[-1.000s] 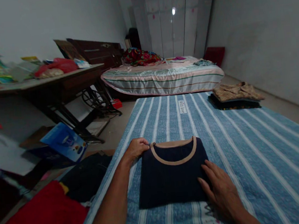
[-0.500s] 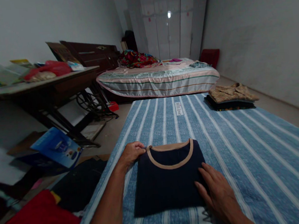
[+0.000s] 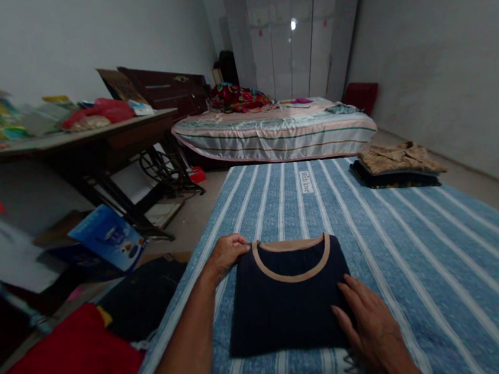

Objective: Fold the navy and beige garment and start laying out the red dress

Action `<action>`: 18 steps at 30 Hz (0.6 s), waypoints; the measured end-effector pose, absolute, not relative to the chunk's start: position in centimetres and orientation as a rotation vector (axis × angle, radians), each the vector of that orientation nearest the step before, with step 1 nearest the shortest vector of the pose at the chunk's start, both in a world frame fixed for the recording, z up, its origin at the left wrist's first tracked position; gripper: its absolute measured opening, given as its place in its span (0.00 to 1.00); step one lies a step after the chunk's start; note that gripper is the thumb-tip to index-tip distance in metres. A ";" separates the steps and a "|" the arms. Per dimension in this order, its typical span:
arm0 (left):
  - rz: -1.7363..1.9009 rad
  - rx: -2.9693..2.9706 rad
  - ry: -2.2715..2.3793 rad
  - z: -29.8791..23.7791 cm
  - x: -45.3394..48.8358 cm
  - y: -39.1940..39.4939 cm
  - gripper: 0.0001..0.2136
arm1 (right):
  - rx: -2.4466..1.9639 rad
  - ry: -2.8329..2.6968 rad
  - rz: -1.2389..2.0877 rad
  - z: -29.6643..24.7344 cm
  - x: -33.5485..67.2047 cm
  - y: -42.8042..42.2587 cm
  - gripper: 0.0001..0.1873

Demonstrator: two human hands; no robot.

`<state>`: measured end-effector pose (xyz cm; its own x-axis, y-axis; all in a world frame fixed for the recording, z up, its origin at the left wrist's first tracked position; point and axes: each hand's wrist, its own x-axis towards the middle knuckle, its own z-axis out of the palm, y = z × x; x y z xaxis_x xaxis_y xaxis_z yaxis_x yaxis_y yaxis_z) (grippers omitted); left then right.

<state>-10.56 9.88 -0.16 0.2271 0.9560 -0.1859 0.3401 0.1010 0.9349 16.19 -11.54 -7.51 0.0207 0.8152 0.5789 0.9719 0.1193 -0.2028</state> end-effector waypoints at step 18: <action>0.819 1.431 1.309 -0.9 -10.5 9.8 0.12 | -1.738 -1.843 -0.362 -7.7 16.3 -11.7 0.21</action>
